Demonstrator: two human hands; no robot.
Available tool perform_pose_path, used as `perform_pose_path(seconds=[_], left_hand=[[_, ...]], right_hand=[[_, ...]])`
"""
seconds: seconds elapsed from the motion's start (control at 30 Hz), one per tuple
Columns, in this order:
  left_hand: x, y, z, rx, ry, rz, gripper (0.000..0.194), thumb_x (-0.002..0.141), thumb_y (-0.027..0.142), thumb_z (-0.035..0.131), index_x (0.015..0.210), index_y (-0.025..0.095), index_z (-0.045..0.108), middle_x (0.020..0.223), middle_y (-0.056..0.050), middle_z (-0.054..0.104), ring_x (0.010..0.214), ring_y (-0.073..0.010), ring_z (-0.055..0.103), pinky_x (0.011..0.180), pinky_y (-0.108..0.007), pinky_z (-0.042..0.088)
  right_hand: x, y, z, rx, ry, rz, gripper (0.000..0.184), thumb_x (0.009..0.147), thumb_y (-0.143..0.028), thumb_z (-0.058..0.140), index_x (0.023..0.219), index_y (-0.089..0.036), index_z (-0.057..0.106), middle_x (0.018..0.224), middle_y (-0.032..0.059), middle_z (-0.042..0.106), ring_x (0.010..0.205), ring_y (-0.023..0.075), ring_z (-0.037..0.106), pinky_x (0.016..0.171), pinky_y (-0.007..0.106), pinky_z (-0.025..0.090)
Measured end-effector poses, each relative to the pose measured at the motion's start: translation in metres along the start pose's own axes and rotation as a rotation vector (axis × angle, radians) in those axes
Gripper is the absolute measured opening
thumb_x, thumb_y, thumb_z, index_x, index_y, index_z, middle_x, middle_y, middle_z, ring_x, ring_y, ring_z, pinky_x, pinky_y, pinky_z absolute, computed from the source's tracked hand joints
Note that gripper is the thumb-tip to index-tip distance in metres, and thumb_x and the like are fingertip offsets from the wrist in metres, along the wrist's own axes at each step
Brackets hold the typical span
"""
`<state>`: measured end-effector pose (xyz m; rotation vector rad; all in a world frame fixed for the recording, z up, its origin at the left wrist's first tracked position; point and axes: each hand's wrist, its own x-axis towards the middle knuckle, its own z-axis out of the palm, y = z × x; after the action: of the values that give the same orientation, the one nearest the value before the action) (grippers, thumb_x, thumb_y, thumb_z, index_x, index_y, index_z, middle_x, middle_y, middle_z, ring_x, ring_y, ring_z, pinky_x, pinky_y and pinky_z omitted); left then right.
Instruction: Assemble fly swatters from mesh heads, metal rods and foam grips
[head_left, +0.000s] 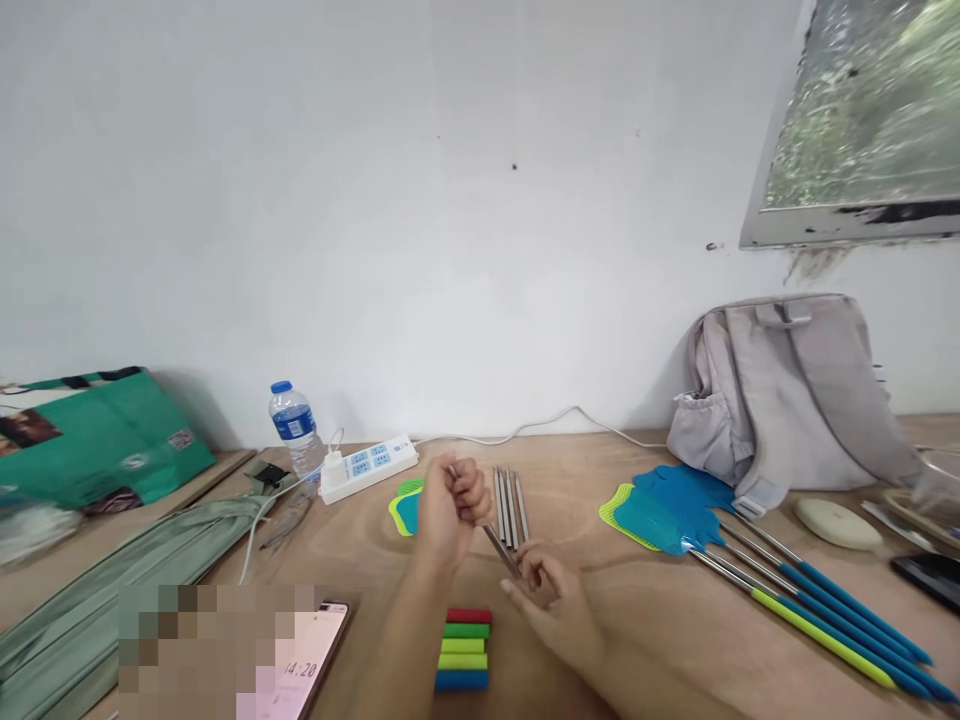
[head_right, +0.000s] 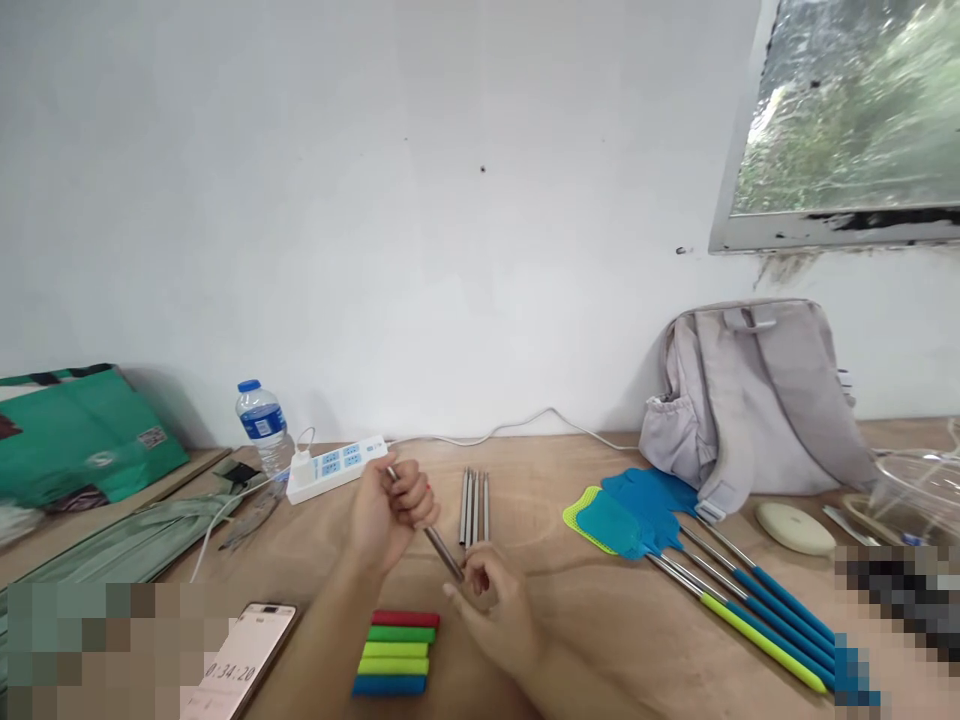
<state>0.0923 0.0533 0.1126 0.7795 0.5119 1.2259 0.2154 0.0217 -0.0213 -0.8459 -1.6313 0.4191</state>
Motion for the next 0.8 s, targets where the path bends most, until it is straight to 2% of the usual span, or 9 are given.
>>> perform_pose_path(seconds=[0.13, 0.23, 0.3, 0.4, 0.43, 0.5, 0.6, 0.7, 0.8], left_hand=[[0.011, -0.032, 0.003, 0.085, -0.016, -0.061, 0.036, 0.077, 0.041, 0.037, 0.05, 0.02, 0.027, 0.042, 0.008, 0.02, 0.035, -0.0065, 0.025, 0.041, -0.02, 0.033], [0.019, -0.05, -0.003, 0.282, 0.068, -0.006, 0.036, 0.078, 0.051, 0.034, 0.066, 0.018, 0.042, 0.057, 0.002, 0.044, 0.056, -0.0126, 0.049, 0.065, -0.028, 0.044], [0.024, -0.056, -0.011, 0.598, 0.172, 0.086, 0.041, 0.08, 0.052, 0.03, 0.088, 0.015, 0.047, 0.087, -0.008, 0.055, 0.088, -0.0183, 0.053, 0.084, -0.033, 0.039], [0.026, -0.059, -0.025, 1.239, 0.221, 0.201, 0.046, 0.082, 0.041, 0.033, 0.117, 0.013, 0.039, 0.126, -0.014, 0.039, 0.122, -0.0217, 0.031, 0.101, -0.035, 0.021], [0.026, -0.058, -0.029, 1.429, 0.183, 0.177, 0.047, 0.082, 0.037, 0.034, 0.122, 0.012, 0.037, 0.132, -0.015, 0.034, 0.126, -0.0223, 0.025, 0.103, -0.035, 0.016], [0.024, -0.057, -0.035, 1.696, 0.065, 0.018, 0.049, 0.081, 0.03, 0.036, 0.127, 0.011, 0.035, 0.137, -0.015, 0.028, 0.128, -0.024, 0.023, 0.104, -0.035, 0.016], [0.021, -0.059, -0.043, 1.846, -0.11, -0.216, 0.057, 0.078, 0.024, 0.042, 0.133, 0.014, 0.029, 0.142, -0.014, 0.019, 0.128, -0.0257, 0.024, 0.102, -0.034, 0.021], [0.02, -0.065, -0.051, 1.891, -0.204, -0.266, 0.065, 0.073, 0.017, 0.047, 0.135, 0.016, 0.025, 0.143, -0.012, 0.017, 0.127, -0.0248, 0.028, 0.101, -0.032, 0.026], [0.021, -0.069, -0.057, 1.92, -0.28, -0.223, 0.056, 0.072, 0.012, 0.044, 0.128, 0.018, 0.039, 0.137, -0.011, 0.033, 0.118, -0.0225, 0.042, 0.096, -0.03, 0.033]], right_hand=[[0.003, 0.02, -0.014, -0.067, -0.092, 0.024, 0.023, 0.075, -0.025, 0.054, 0.06, -0.02, 0.038, 0.053, -0.0058, 0.038, 0.048, 0.0069, 0.037, 0.045, 0.019, 0.031], [0.005, 0.032, -0.023, -0.117, -0.197, 0.007, 0.023, 0.077, -0.024, 0.05, 0.059, -0.02, 0.036, 0.052, -0.0061, 0.038, 0.046, 0.0068, 0.036, 0.045, 0.019, 0.029], [0.008, 0.038, -0.026, -0.123, -0.199, 0.04, 0.021, 0.077, -0.022, 0.046, 0.06, -0.021, 0.034, 0.054, -0.0057, 0.039, 0.048, 0.0075, 0.037, 0.047, 0.019, 0.03], [0.014, 0.047, -0.028, -0.126, -0.053, 0.174, 0.018, 0.077, -0.021, 0.041, 0.062, -0.021, 0.031, 0.056, -0.0054, 0.037, 0.052, 0.0089, 0.037, 0.049, 0.02, 0.03], [0.016, 0.05, -0.029, -0.143, -0.01, 0.22, 0.017, 0.077, -0.021, 0.04, 0.063, -0.021, 0.031, 0.056, -0.0056, 0.036, 0.052, 0.0093, 0.037, 0.049, 0.02, 0.03], [0.021, 0.057, -0.031, -0.196, 0.006, 0.305, 0.014, 0.076, -0.021, 0.039, 0.064, -0.022, 0.031, 0.056, -0.0058, 0.036, 0.052, 0.01, 0.038, 0.05, 0.021, 0.03], [0.025, 0.065, -0.034, -0.292, -0.103, 0.408, 0.007, 0.074, -0.018, 0.039, 0.069, -0.021, 0.036, 0.058, -0.0047, 0.042, 0.055, 0.0115, 0.043, 0.052, 0.022, 0.03], [0.027, 0.065, -0.035, -0.401, -0.238, 0.416, 0.006, 0.071, -0.017, 0.044, 0.074, -0.021, 0.041, 0.06, -0.0033, 0.047, 0.059, 0.0133, 0.045, 0.053, 0.023, 0.03], [0.027, 0.059, -0.034, -0.445, -0.352, 0.333, 0.009, 0.068, -0.017, 0.048, 0.076, -0.021, 0.046, 0.066, -0.0012, 0.052, 0.066, 0.0152, 0.048, 0.059, 0.025, 0.033]])
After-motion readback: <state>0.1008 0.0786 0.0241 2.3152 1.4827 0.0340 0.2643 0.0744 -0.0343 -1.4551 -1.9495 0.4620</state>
